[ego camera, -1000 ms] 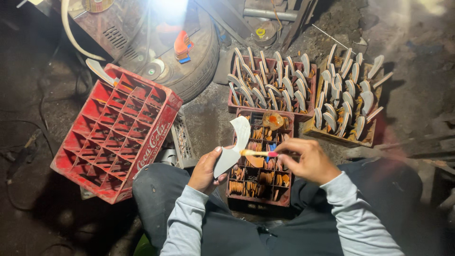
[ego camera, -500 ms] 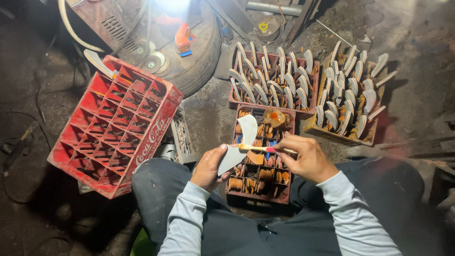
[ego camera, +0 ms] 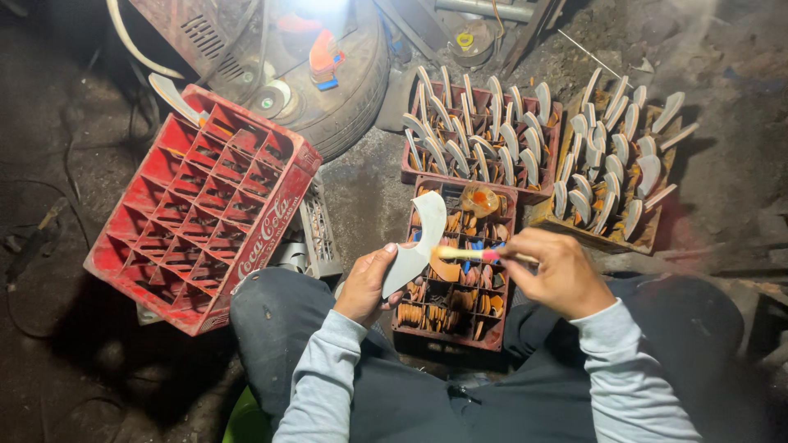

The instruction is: The person sits on the floor and applies glue to curved shoe parts using a toothbrush. They pick up each part from a crate, apply glue to the edges, and place the part into a red crate.

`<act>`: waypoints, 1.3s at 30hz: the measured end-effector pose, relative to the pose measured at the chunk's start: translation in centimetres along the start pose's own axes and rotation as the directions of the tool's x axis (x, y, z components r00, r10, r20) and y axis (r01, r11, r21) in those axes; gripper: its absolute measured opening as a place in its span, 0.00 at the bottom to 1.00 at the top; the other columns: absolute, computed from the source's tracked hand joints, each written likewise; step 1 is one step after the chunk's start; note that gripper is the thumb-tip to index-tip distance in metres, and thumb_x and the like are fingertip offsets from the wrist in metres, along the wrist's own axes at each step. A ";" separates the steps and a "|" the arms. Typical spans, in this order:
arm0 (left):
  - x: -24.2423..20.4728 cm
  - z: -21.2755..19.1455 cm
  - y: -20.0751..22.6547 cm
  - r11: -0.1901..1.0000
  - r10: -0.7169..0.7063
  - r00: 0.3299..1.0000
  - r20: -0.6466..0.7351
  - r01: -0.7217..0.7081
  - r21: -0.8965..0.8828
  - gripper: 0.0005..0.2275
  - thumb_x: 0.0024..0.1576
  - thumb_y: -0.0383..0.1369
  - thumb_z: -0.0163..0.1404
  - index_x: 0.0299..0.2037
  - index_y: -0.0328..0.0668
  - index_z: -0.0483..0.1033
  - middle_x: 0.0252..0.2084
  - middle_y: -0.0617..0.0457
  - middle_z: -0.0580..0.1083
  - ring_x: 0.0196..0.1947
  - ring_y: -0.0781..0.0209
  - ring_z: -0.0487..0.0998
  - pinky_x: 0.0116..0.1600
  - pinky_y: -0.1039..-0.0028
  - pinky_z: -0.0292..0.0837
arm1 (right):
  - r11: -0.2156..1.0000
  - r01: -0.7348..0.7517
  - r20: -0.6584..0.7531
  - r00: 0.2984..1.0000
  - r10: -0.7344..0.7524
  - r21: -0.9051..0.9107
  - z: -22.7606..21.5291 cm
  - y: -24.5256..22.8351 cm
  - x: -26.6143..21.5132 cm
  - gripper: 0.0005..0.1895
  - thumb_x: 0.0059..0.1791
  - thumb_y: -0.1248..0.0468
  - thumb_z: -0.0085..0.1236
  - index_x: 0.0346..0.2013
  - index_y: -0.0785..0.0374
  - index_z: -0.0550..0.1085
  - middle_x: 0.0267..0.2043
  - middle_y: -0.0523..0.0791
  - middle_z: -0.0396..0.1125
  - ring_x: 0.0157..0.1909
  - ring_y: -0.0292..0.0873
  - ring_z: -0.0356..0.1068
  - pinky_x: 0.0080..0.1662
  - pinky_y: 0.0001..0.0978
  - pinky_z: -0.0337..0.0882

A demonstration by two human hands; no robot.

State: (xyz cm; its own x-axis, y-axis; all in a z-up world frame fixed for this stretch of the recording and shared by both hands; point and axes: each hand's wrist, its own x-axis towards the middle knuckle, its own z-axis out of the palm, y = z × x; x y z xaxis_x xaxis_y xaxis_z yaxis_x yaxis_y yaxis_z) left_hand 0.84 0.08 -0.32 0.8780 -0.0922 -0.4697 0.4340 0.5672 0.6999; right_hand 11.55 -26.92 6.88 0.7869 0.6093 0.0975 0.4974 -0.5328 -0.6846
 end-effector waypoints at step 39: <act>-0.6 -0.4 0.0 0.992 -0.036 0.995 0.089 0.025 0.122 0.21 0.66 0.43 0.41 0.59 0.34 0.76 0.29 0.51 0.78 0.15 0.71 0.65 0.20 0.81 0.59 | 0.991 0.050 -0.062 0.997 -0.042 0.124 0.9 2.8 1.3 0.06 0.45 0.68 0.62 0.36 0.63 0.81 0.30 0.45 0.74 0.31 0.39 0.75 0.36 0.29 0.73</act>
State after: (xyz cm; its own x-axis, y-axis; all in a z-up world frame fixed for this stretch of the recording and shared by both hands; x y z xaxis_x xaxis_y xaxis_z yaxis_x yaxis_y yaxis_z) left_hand 0.29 0.45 -0.23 0.8763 -0.1851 -0.4447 0.4771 0.4604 0.7486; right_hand 13.66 -27.05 4.43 0.7864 0.5936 0.1710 0.4866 -0.4248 -0.7634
